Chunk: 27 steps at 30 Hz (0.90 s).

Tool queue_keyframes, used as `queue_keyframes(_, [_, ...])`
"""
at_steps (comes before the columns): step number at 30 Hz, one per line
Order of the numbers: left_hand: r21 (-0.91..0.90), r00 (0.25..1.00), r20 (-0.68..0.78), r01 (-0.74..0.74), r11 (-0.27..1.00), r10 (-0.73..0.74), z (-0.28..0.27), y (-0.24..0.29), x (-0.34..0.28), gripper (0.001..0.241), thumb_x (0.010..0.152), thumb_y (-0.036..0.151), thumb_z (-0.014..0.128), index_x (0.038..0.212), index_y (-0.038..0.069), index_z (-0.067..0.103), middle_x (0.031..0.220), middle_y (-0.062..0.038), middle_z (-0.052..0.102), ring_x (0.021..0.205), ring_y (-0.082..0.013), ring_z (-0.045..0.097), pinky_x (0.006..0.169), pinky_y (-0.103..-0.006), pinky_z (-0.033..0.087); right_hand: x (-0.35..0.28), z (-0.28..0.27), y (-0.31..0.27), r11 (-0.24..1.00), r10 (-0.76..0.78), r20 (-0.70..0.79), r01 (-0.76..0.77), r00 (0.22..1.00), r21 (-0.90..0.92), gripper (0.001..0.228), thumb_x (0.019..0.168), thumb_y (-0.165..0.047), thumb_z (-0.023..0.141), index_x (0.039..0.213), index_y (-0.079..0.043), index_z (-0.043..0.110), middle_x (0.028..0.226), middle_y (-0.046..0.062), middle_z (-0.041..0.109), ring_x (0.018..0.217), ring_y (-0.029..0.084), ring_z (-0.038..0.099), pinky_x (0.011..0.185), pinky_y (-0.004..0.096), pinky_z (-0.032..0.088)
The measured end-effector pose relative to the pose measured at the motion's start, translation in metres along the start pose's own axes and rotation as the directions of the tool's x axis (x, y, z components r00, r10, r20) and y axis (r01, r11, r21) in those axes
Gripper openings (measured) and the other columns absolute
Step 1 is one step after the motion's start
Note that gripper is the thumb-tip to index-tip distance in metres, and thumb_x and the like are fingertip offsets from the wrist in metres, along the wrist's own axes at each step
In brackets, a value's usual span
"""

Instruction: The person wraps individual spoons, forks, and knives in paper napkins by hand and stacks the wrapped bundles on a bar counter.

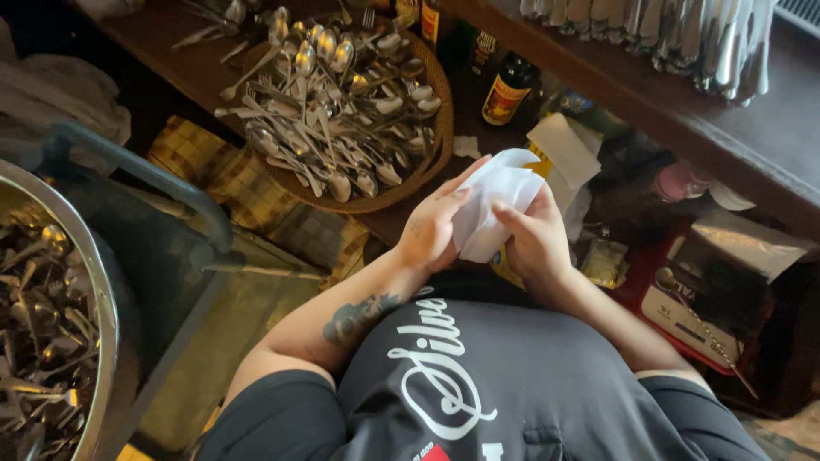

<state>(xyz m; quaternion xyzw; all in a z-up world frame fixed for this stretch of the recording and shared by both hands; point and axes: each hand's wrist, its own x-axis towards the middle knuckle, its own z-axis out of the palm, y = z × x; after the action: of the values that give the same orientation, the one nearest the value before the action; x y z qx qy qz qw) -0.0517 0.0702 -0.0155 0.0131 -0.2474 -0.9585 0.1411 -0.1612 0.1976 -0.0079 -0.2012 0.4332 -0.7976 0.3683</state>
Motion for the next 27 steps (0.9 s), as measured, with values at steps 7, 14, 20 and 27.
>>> queue_keyframes(7, [-0.081,1.0,-0.021,0.011,0.997,-0.013,-0.012,-0.003,0.003,0.05,0.109,0.018,0.038,0.156,0.002,0.04,0.148,-0.019,0.054,0.133,-0.0302,0.055,0.115,-0.0428,0.042,-0.002,-0.007,0.006,0.989,0.053,-0.043,-0.059,0.998,-0.133,0.037,0.093,0.004,0.072,0.128,0.0,0.06,0.119,0.012,0.071,0.107,0.023,0.069,0.093,0.037,0.057])
queue_keyframes(14, [-0.197,0.999,-0.026,0.035,0.98,-0.041,-0.027,-0.019,-0.004,0.043,0.111,0.025,0.042,0.141,-0.004,0.052,0.13,-0.019,0.064,0.117,-0.0314,0.064,0.105,-0.0455,0.05,-0.001,-0.014,0.016,0.989,0.147,-0.07,-0.148,0.987,-0.021,0.037,0.094,0.002,0.068,0.129,-0.001,0.059,0.119,0.01,0.07,0.107,0.021,0.069,0.095,0.037,0.057])
queue_keyframes(20, [-0.176,1.0,0.01,0.016,0.984,-0.015,-0.019,-0.019,-0.009,0.047,0.114,0.028,0.042,0.144,-0.007,0.05,0.133,-0.02,0.063,0.123,-0.0313,0.062,0.11,-0.0443,0.048,-0.002,-0.006,0.015,0.989,0.108,-0.059,-0.114,0.992,-0.095,0.037,0.09,0.007,0.071,0.123,-0.001,0.058,0.115,0.009,0.069,0.105,0.021,0.068,0.093,0.038,0.058])
queue_keyframes(27, [-0.15,0.999,0.03,0.019,0.989,-0.015,-0.005,-0.008,-0.015,0.051,0.112,0.032,0.041,0.15,-0.002,0.046,0.138,-0.019,0.06,0.124,-0.0298,0.061,0.109,-0.0437,0.048,-0.003,0.012,0.002,0.97,0.195,-0.169,-0.216,0.966,-0.112,0.032,0.091,-0.001,0.068,0.122,-0.003,0.061,0.113,0.009,0.071,0.1,0.02,0.071,0.087,0.035,0.059])
